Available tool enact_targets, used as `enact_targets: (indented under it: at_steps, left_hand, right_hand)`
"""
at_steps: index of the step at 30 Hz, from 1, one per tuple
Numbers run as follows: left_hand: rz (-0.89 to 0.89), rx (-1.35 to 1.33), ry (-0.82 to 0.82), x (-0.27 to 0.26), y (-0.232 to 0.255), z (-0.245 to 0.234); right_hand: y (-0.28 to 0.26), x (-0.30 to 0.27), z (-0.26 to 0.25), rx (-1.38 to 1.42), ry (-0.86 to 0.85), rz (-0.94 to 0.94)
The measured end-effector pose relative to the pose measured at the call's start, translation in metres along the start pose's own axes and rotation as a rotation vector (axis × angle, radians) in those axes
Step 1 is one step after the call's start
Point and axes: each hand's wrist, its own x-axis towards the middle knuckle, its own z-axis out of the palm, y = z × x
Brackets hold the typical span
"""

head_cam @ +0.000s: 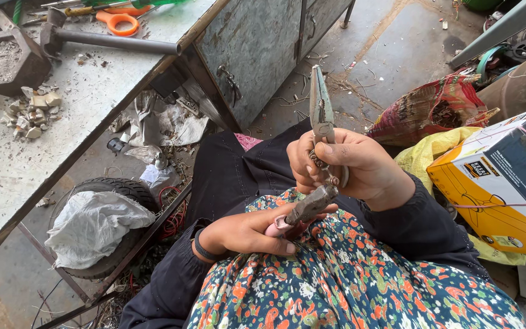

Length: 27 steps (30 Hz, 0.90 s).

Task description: The person sits on the floor and uses two pairs of pliers to manipulate a small electrical component, repeatedly gripping, twisting, and adjusting it. The person occasionally reaches for additional components on a nearby workbench.

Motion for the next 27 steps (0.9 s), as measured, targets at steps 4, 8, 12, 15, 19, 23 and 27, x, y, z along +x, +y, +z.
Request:
enact_targets:
  at_steps: [4, 8, 12, 15, 19, 23, 27]
  left_hand:
    - [0.004, -0.008, 0.007, -0.0008, -0.002, -0.0007]
    - [0.014, -0.017, 0.01, -0.0023, -0.0022, -0.0001]
    - [0.019, -0.034, 0.009, -0.0016, -0.0013, 0.0]
    - [-0.018, -0.068, -0.006, -0.0023, -0.0015, -0.0002]
    - [-0.042, -0.083, 0.01, -0.0037, -0.0033, 0.0]
    - [-0.04, -0.073, 0.02, -0.0051, -0.0035, 0.0001]
    - [-0.057, -0.09, 0.084, -0.0034, -0.0042, 0.0036]
  right_hand:
    - [0.0022, -0.0001, 0.0031, 0.055, -0.001, 0.006]
    - [0.0037, -0.0009, 0.0045, 0.011, 0.005, 0.001]
    - [0.0034, 0.0013, 0.003, -0.028, -0.038, 0.036]
    - [0.0042, 0.0028, 0.0027, -0.02, -0.052, 0.034]
    - [0.0055, 0.0024, 0.0037, 0.001, -0.053, 0.025]
    - [0.0066, 0.0021, 0.005, 0.014, -0.034, 0.027]
    - [0.0089, 0.0037, 0.0049, 0.064, -0.022, 0.0]
